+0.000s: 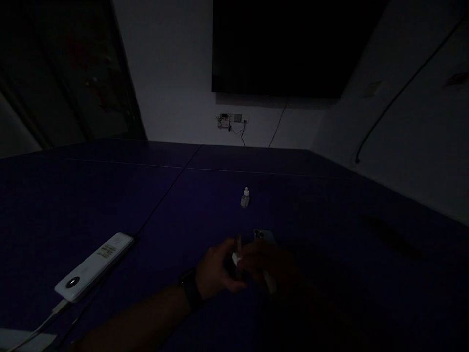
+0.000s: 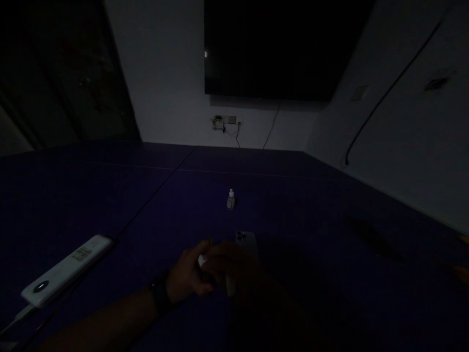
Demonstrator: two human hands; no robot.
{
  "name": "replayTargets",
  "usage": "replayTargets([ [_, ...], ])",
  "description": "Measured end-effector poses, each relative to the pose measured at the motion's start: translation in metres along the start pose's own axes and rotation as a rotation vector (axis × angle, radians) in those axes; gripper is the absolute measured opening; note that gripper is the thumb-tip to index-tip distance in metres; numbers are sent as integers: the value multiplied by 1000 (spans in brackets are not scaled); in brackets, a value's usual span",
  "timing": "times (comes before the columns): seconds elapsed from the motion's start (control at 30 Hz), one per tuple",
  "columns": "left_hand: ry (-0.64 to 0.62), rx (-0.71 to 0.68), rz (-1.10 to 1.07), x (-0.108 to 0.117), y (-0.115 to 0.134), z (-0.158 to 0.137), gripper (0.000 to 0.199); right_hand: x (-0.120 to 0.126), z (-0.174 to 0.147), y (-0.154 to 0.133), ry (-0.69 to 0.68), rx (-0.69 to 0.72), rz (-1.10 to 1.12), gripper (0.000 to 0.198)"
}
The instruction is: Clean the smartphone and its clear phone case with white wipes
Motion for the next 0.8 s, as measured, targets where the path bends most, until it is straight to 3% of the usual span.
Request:
replayTargets([
  [0.23,-3,3,0,0,2,-1,95,2,8,19,30,-152,-57,19],
  [0.43,-3,14,9,0,-2,-1,90,-7,-4,-1,-61,10,36,22],
  [0.67,-12,8,18,0,0,-1,95,1,9,21,4,-168,-105,19],
  [0.8,2,22,28,0,-4,-1,99,-3,0,4,-53,-10,-94,20],
])
Point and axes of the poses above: each hand's wrist, its own z-axis towards the middle knuckle, its own x-axis out of the back of the hand, y = z × x, the point moved 6 cm from there along z, towards the middle knuckle, and after that the axes turned 14 degrees about -y, right-handed, at the moved point
